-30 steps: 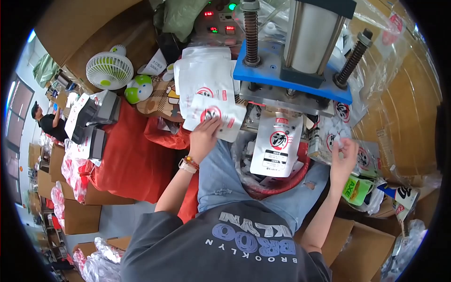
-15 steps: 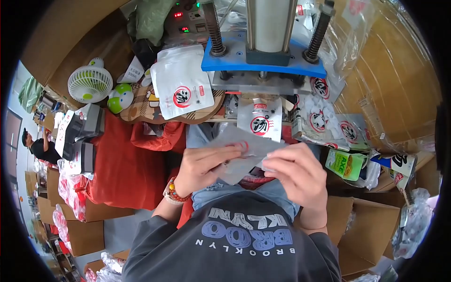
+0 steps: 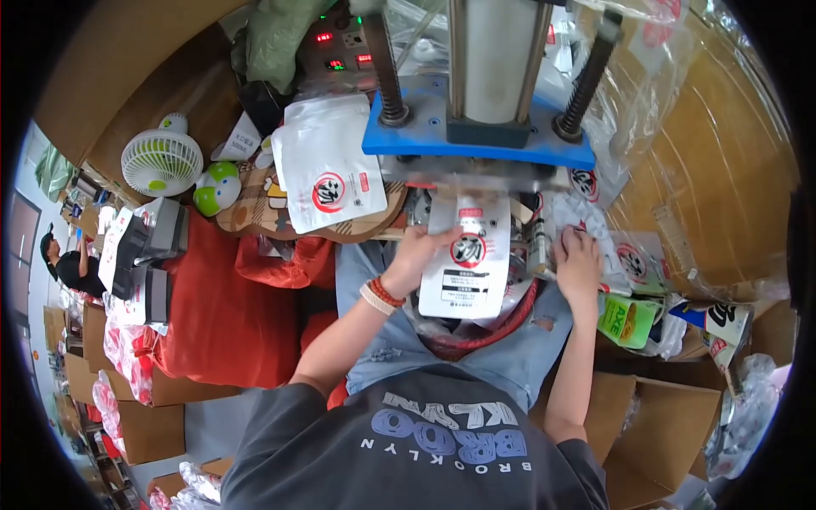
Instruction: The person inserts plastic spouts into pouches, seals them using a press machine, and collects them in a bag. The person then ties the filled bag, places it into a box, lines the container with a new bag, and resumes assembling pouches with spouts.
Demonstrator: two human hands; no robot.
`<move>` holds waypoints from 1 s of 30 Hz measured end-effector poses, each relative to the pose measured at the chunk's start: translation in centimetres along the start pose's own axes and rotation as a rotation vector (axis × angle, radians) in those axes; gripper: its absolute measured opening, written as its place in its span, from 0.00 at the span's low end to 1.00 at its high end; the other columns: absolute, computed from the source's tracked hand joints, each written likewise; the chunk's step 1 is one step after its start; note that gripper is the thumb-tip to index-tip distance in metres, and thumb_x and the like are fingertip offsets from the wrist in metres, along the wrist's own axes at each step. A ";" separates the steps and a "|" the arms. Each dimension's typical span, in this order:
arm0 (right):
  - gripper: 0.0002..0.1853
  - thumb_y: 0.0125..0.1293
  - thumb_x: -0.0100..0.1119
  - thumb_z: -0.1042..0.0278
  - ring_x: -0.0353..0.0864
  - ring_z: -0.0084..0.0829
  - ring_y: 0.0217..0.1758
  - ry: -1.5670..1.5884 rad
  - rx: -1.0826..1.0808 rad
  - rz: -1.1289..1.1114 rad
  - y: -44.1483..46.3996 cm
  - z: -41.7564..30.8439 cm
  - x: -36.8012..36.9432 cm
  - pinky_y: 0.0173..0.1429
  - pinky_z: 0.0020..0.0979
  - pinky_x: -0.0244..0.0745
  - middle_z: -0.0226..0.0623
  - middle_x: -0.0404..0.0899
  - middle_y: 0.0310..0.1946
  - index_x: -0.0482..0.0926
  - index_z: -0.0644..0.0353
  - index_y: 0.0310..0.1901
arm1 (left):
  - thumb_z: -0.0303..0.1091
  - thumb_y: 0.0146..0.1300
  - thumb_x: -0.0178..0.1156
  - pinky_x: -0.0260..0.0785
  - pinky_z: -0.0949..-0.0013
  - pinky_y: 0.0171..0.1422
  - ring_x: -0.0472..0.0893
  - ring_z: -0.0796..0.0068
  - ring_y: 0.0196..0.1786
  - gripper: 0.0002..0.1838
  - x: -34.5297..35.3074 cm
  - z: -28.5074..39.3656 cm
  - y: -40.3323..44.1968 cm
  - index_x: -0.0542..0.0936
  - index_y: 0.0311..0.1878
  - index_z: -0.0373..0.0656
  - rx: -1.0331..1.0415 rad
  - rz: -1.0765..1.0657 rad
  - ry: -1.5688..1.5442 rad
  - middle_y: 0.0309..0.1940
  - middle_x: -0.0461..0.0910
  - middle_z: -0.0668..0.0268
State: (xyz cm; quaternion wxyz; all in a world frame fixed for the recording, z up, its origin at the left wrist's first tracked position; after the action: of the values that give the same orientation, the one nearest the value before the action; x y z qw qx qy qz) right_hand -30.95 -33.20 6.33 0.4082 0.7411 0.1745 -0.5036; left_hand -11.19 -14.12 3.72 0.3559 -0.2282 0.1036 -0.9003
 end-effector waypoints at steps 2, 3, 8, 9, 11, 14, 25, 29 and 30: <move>0.18 0.73 0.50 0.59 0.75 0.54 0.54 0.115 0.058 -0.165 -0.2 0.7 0.3 0.57 0.44 0.69 0.52 0.77 0.49 0.76 0.63 0.55 | 0.32 0.64 0.67 0.78 0.71 0.46 0.85 0.74 0.43 0.17 -0.7 -1.0 0.7 0.80 0.52 0.31 0.015 -0.028 -0.058 0.45 0.84 0.60; 0.18 0.74 0.49 0.59 0.76 0.54 0.53 0.223 0.134 -0.349 -1.2 0.5 0.5 0.56 0.43 0.70 0.52 0.77 0.48 0.76 0.62 0.55 | 0.35 0.65 0.67 0.77 0.71 0.49 0.84 0.74 0.46 0.20 -1.0 -0.2 0.1 0.79 0.53 0.30 0.033 -0.099 0.014 0.48 0.83 0.59; 0.14 0.73 0.53 0.64 0.79 0.47 0.50 0.481 -0.053 -0.263 -3.1 0.9 -1.7 0.56 0.37 0.71 0.47 0.78 0.42 0.76 0.64 0.53 | 0.59 0.50 0.73 0.53 0.43 0.75 0.65 0.54 0.74 0.53 -7.1 6.1 -2.0 0.62 0.73 0.40 0.730 0.891 1.776 0.72 0.64 0.49; 0.13 0.72 0.54 0.66 0.79 0.41 0.51 0.658 0.033 -0.314 -3.1 1.0 -2.3 0.56 0.34 0.72 0.44 0.78 0.46 0.75 0.64 0.53 | 0.59 0.48 0.73 0.39 0.34 0.76 0.53 0.54 0.79 0.55 -11.7 3.1 -0.3 0.59 0.75 0.45 0.624 0.715 1.709 0.77 0.53 0.55; 0.14 0.67 0.60 0.76 0.78 0.28 0.53 0.868 0.081 -0.241 -2.8 0.7 -3.7 0.56 0.29 0.72 0.40 0.78 0.55 0.75 0.64 0.54 | 0.53 0.54 0.71 0.54 0.42 0.74 0.65 0.54 0.73 0.45 -13.2 1.7 -1.9 0.65 0.73 0.47 0.709 0.517 1.816 0.72 0.64 0.56; 0.19 0.60 0.65 0.81 0.78 0.31 0.51 1.258 0.076 -0.005 -3.2 -2.2 -7.0 0.55 0.30 0.74 0.43 0.78 0.54 0.77 0.64 0.54 | 0.33 0.58 0.68 0.77 0.66 0.43 0.86 0.60 0.40 0.13 -12.9 2.9 -5.2 0.86 0.46 0.41 0.468 0.550 1.350 0.40 0.86 0.57; 0.23 0.43 0.76 0.70 0.77 0.36 0.35 0.700 -0.738 0.259 -4.4 -14.7 -14.5 0.38 0.36 0.74 0.36 0.77 0.35 0.84 0.62 0.45 | 0.18 0.45 0.64 0.81 0.66 0.47 0.87 0.63 0.46 0.21 -0.4 7.8 -17.1 0.86 0.46 0.41 1.178 0.076 1.262 0.43 0.87 0.64; 0.24 0.40 0.78 0.67 0.77 0.35 0.34 0.872 -0.667 0.145 -4.2 -13.6 -16.0 0.38 0.34 0.74 0.33 0.77 0.31 0.85 0.62 0.43 | 0.23 0.52 0.65 0.81 0.68 0.43 0.87 0.61 0.40 0.15 1.0 7.0 -16.2 0.86 0.46 0.40 1.003 -0.186 1.024 0.40 0.87 0.62; 0.29 0.45 0.77 0.63 0.78 0.40 0.42 0.786 -0.624 0.072 -3.9 -12.9 -14.0 0.46 0.38 0.74 0.39 0.78 0.39 0.82 0.63 0.51 | 0.24 0.55 0.65 0.80 0.68 0.42 0.87 0.59 0.38 0.13 0.7 5.4 -14.2 0.86 0.45 0.39 0.889 -0.176 0.961 0.38 0.87 0.62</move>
State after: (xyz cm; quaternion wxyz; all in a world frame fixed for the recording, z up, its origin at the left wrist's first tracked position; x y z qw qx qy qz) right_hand -31.83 -18.65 19.12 0.5311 0.7228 0.4316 -0.0958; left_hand -17.49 -4.43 13.67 0.2553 0.3602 -0.1495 -0.8847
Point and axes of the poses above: each hand's wrist, its own y-axis towards the middle knuckle, its own x-axis out of the palm, z = x × y, the point moved 4 cm from there along y, towards the middle knuckle
